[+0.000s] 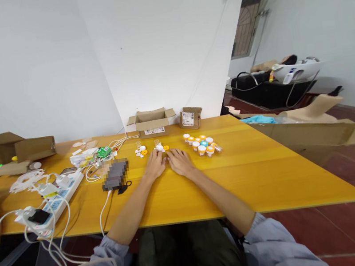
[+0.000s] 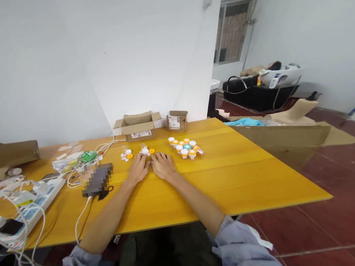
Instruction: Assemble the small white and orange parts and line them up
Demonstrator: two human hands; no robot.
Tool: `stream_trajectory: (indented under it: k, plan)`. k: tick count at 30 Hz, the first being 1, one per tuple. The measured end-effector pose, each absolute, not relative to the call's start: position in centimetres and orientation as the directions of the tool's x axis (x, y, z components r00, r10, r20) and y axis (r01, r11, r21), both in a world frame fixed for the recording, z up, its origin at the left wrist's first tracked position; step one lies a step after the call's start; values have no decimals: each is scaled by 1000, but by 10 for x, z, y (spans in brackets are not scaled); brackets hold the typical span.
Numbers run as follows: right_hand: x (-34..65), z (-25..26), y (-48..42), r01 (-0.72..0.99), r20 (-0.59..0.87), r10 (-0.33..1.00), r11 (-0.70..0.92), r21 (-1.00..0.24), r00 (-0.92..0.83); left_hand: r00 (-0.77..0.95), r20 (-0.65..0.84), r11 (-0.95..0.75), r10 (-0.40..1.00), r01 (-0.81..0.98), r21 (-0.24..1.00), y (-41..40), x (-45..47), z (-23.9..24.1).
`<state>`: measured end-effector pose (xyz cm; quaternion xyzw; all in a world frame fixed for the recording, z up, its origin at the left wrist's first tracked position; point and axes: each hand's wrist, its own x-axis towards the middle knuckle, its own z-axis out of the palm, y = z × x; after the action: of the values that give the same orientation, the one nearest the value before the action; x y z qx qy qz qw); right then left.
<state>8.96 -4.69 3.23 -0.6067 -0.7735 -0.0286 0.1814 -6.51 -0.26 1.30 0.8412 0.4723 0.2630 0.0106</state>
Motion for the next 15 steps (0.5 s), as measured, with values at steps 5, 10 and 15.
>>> stream_trajectory:
  k: [5,10,15]
  plan:
    - [91,30,-43,946,318,927,265,-185,-197,419,439,-557,795,790,254,-6,-64,16]
    - [92,32,-39,946,253,949,245,-213,-189,500,425,-623,754,749,226,-9,-62,20]
    - [91,34,-41,956,253,953,217,-195,-165,542,398,-648,741,732,209,-7,-62,18]
